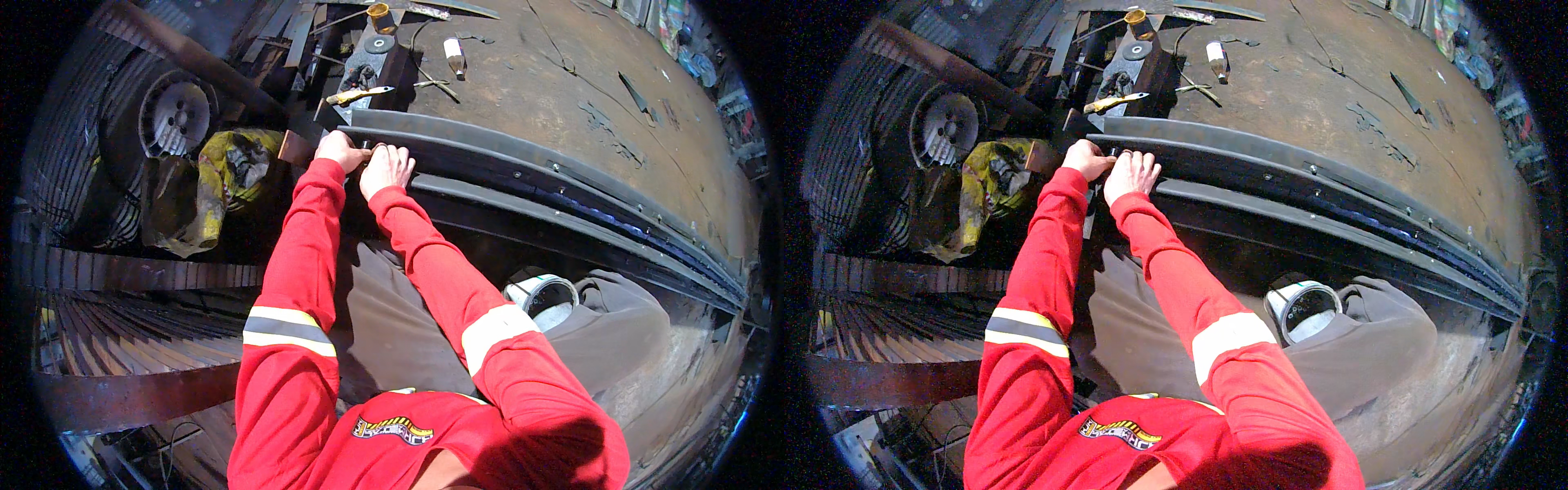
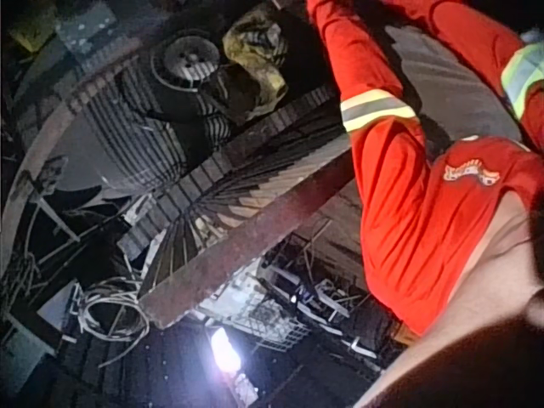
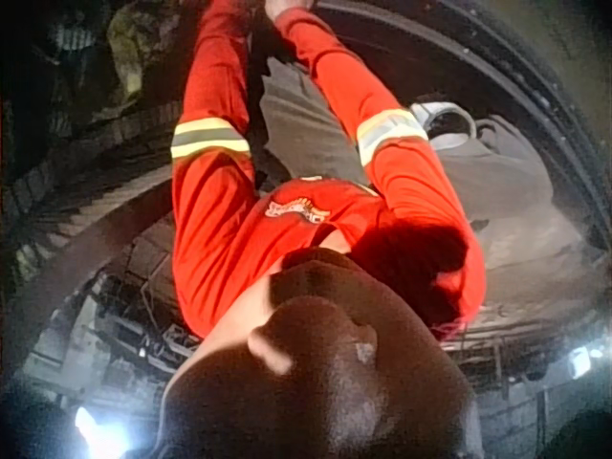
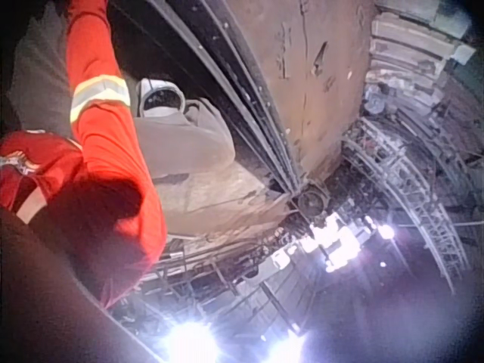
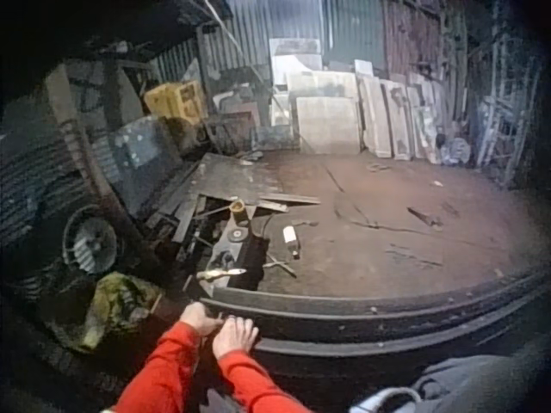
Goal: The person sits on the floor and uses a screwdriver to tighten screws into a long metal frame. They repeatedly insert screws and turn them to secure the components of the frame together.
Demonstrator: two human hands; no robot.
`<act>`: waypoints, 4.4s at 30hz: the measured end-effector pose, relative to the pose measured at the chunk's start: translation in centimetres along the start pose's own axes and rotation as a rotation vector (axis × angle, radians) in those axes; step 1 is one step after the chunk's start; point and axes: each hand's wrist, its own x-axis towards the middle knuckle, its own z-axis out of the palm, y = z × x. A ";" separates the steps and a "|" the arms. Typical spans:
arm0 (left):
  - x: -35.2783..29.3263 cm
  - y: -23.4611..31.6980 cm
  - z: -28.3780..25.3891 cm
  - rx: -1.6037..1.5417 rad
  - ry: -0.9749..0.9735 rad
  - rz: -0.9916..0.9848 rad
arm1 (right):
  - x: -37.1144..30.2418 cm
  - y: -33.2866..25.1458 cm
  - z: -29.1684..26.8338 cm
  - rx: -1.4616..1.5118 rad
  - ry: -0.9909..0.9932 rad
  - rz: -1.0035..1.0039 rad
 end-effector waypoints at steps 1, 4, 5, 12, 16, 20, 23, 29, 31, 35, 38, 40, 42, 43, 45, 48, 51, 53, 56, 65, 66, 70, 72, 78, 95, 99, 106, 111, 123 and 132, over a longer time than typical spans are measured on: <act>-0.1 0.1 -0.1 0.004 0.019 -0.004 | 0.2 0.1 0.2 -0.007 -0.064 0.035; -1.0 0.9 -0.4 0.020 0.056 -0.014 | 0.3 0.0 -0.3 -0.006 -0.153 0.067; -1.3 1.2 -0.5 0.034 0.066 -0.017 | 0.5 0.1 -0.3 -0.010 -0.161 0.088; -0.4 0.7 0.2 0.045 -0.076 -0.084 | 0.8 -0.1 -0.5 -0.012 -0.157 0.123; 1.4 -1.0 1.7 0.003 -0.049 -0.040 | 0.7 0.0 0.3 -0.022 -0.126 0.095; 1.0 -0.7 1.6 -0.004 0.066 -0.028 | 0.3 -0.7 -1.5 -0.029 -0.196 0.072; -0.4 0.5 0.9 -0.018 0.115 -0.023 | 0.5 0.2 -0.3 -0.043 -0.126 0.072; 0.1 -0.5 0.4 -0.068 -0.023 0.003 | 0.5 -0.4 -0.9 0.007 -0.130 0.116; 1.3 -1.6 1.5 -0.032 -0.023 -0.043 | 0.8 -0.6 -0.3 0.029 -0.128 0.111; 1.0 -0.3 1.3 -0.001 0.022 -0.007 | 0.6 0.2 -0.2 -0.020 -0.140 0.083; -0.8 0.8 0.3 -0.048 0.085 -0.029 | 0.6 0.4 -0.7 -0.040 -0.157 0.068; -1.4 1.2 -0.1 -0.036 0.085 -0.040 | 0.7 0.4 -0.8 -0.016 -0.165 0.086; -1.4 1.4 -0.1 -0.061 0.045 -0.040 | 1.0 0.4 -0.8 0.030 -0.155 0.121; -0.9 1.0 0.0 -0.090 0.004 -0.037 | 1.0 0.5 -0.7 0.039 -0.156 0.131; 0.2 -0.3 0.3 -0.115 -0.066 -0.066 | 0.7 -0.1 -0.8 0.090 -0.177 0.128; 0.9 -0.5 0.7 -0.075 -0.075 -0.051 | 0.5 0.0 -0.6 0.063 -0.152 0.080; 0.4 0.5 0.9 -0.049 0.065 -0.084 | 0.4 0.7 -0.3 -0.004 -0.098 0.011; -0.4 1.0 0.8 -0.065 0.140 -0.084 | 0.4 0.9 -0.4 -0.020 -0.119 0.007; -0.6 0.8 0.9 -0.006 0.172 -0.067 | 0.4 0.8 -0.7 0.011 -0.127 0.027; -0.4 0.8 1.1 0.022 0.203 -0.057 | 0.1 0.5 -1.1 -0.021 -0.142 -0.002; -0.8 1.1 0.9 0.013 0.197 -0.049 | 0.2 0.6 -0.9 -0.017 -0.145 0.016; -0.1 0.1 1.1 -0.016 0.076 -0.035 | 0.5 0.4 -0.3 0.011 -0.135 0.065; 0.5 -0.4 1.2 -0.008 0.009 -0.027 | 0.5 0.2 -0.2 -0.009 -0.127 0.061; 0.0 0.3 1.1 0.036 0.134 -0.039 | 0.1 0.6 0.0 -0.026 -0.077 0.012; 0.6 -1.0 1.6 -0.107 0.104 -0.072 | 0.1 0.8 -0.4 0.127 -0.074 0.035; 0.0 -0.4 1.3 -0.077 0.133 -0.041 | 0.2 0.9 -0.4 0.063 -0.057 0.003; 1.9 -2.1 1.5 -0.099 -0.090 0.015 | -0.2 0.7 0.0 0.096 -0.007 -0.021; 1.1 -0.8 0.7 -0.103 -0.070 -0.071 | -0.3 0.8 -0.7 0.109 -0.033 -0.033; 0.5 -0.4 0.0 -0.100 -0.112 -0.116 | 0.6 0.4 -1.5 0.169 -0.115 0.121; 1.6 -1.4 1.4 -0.107 0.019 -0.036 | 0.4 1.1 -0.4 0.149 -0.093 0.010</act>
